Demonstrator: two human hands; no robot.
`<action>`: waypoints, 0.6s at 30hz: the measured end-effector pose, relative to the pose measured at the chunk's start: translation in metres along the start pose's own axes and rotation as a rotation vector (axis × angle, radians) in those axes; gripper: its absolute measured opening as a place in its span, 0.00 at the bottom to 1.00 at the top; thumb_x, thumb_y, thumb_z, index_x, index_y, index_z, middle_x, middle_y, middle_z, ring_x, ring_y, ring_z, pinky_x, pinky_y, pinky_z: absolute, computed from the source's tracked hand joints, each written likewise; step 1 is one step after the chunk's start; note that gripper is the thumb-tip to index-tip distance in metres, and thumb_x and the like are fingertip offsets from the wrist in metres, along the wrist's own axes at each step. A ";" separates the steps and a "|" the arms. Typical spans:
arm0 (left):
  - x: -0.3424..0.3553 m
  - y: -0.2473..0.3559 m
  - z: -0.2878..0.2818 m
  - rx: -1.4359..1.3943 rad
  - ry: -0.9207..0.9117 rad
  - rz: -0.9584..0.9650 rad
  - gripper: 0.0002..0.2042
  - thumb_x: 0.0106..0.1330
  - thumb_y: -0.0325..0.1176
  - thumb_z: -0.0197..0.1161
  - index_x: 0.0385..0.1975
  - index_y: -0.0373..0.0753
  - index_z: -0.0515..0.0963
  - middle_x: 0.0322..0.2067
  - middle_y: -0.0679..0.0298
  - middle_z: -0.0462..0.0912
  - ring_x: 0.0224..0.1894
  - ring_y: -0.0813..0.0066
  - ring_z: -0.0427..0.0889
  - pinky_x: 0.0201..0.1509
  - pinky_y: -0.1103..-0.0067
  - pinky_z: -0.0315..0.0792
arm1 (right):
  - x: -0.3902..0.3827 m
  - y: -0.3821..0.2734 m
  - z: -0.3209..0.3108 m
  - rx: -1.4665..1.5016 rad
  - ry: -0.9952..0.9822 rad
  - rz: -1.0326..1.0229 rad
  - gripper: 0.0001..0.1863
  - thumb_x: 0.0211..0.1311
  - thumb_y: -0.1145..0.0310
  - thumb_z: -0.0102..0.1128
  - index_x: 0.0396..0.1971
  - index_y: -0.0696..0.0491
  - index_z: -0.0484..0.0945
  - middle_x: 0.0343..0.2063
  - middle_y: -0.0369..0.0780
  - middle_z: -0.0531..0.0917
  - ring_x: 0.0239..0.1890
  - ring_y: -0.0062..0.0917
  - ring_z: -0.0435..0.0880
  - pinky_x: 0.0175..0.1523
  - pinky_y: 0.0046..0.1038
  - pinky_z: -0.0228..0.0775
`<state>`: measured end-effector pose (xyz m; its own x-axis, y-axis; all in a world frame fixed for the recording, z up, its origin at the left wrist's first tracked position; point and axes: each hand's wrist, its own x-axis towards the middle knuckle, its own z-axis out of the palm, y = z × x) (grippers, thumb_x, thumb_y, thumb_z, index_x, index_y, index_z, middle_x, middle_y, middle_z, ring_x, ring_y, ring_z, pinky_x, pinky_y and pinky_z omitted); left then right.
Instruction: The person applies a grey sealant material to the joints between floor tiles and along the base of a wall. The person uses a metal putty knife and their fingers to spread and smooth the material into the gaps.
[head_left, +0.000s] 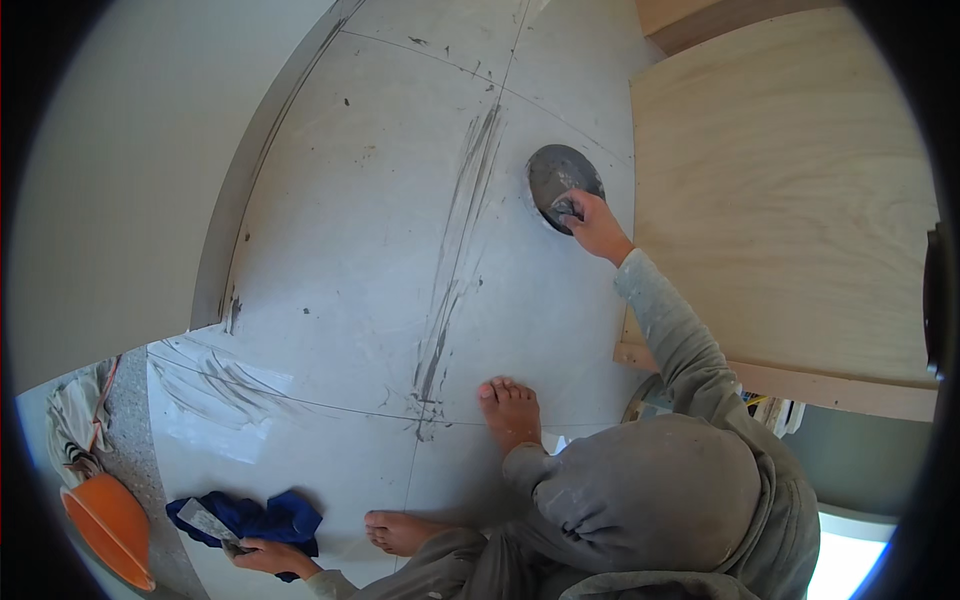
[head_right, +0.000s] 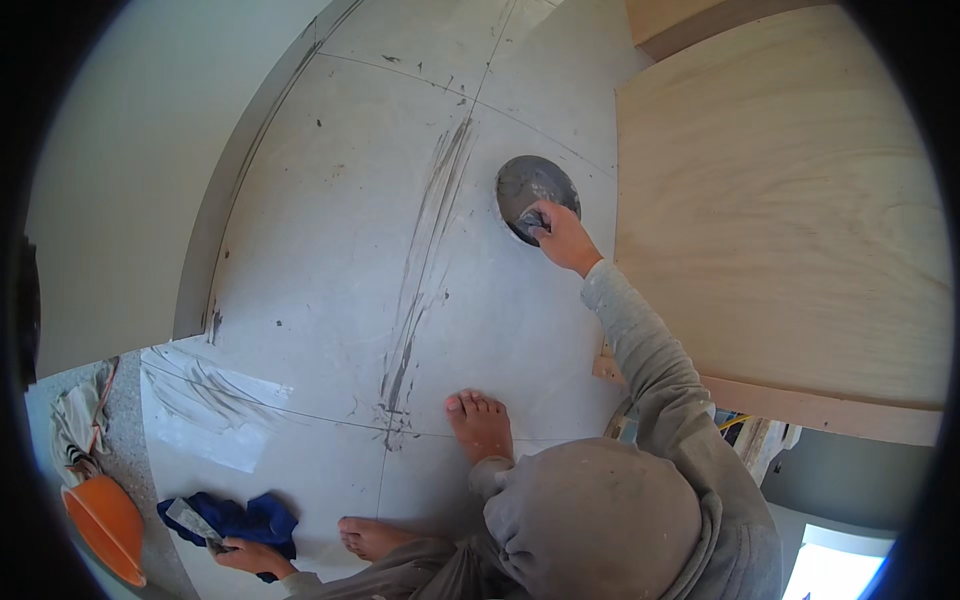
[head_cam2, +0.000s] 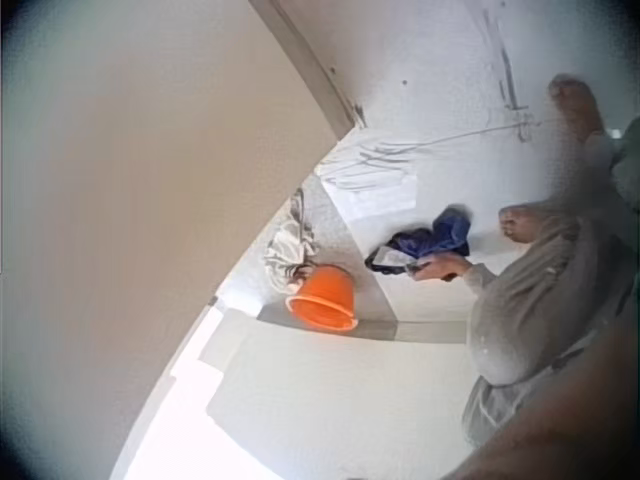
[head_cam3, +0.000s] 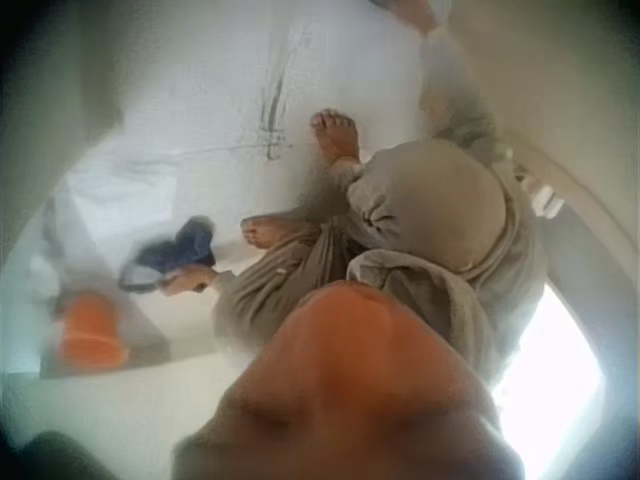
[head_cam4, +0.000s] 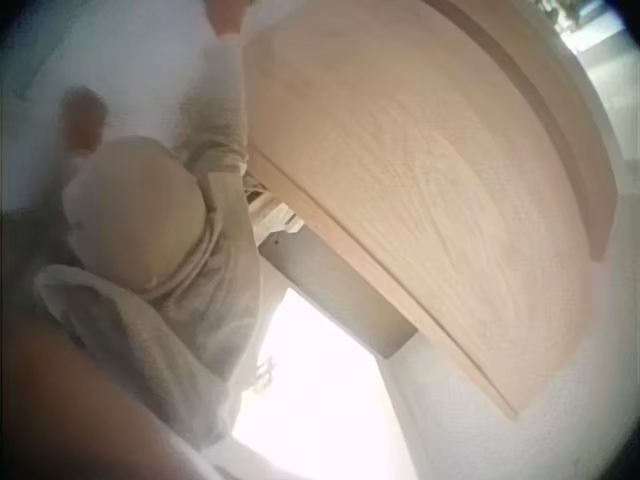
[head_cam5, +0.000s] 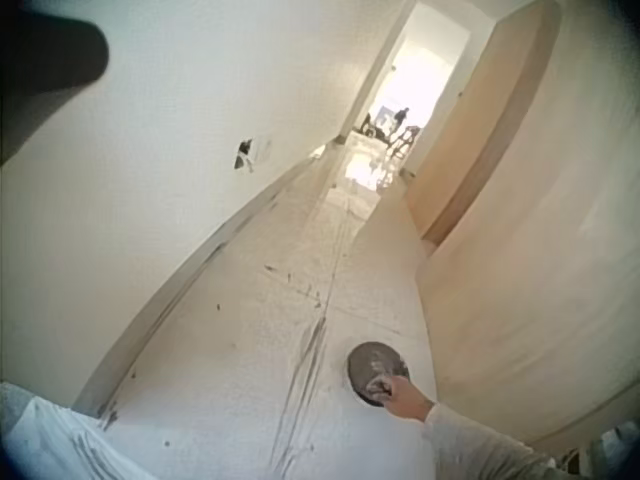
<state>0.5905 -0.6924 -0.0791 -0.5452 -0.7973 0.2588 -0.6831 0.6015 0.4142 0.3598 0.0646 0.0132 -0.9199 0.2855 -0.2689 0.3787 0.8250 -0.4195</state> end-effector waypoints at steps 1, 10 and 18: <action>-0.002 0.004 0.001 0.011 0.008 0.014 0.19 0.78 0.33 0.49 0.62 0.27 0.69 0.58 0.42 0.76 0.58 0.46 0.79 0.63 0.62 0.75 | 0.003 0.000 0.000 0.048 -0.111 -0.008 0.16 0.60 0.79 0.66 0.48 0.57 0.78 0.34 0.45 0.85 0.40 0.32 0.85 0.47 0.31 0.76; -0.017 0.019 0.002 0.008 0.029 0.028 0.20 0.77 0.32 0.48 0.62 0.26 0.69 0.58 0.41 0.76 0.58 0.44 0.78 0.65 0.61 0.73 | 0.017 -0.001 -0.022 0.898 -0.224 0.182 0.17 0.69 0.80 0.59 0.56 0.53 0.75 0.41 0.34 0.84 0.40 0.17 0.81 0.46 0.23 0.71; -0.012 0.045 0.011 -0.050 0.070 0.075 0.20 0.70 0.31 0.51 0.60 0.31 0.74 0.56 0.45 0.78 0.59 0.45 0.77 0.65 0.63 0.69 | -0.053 -0.151 0.038 0.711 -0.382 0.010 0.13 0.68 0.79 0.61 0.51 0.60 0.79 0.41 0.38 0.87 0.40 0.18 0.84 0.47 0.21 0.74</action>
<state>0.5609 -0.6556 -0.0731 -0.5575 -0.7529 0.3498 -0.6155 0.6576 0.4345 0.3557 -0.0934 0.0579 -0.8663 -0.0008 -0.4996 0.4796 0.2789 -0.8320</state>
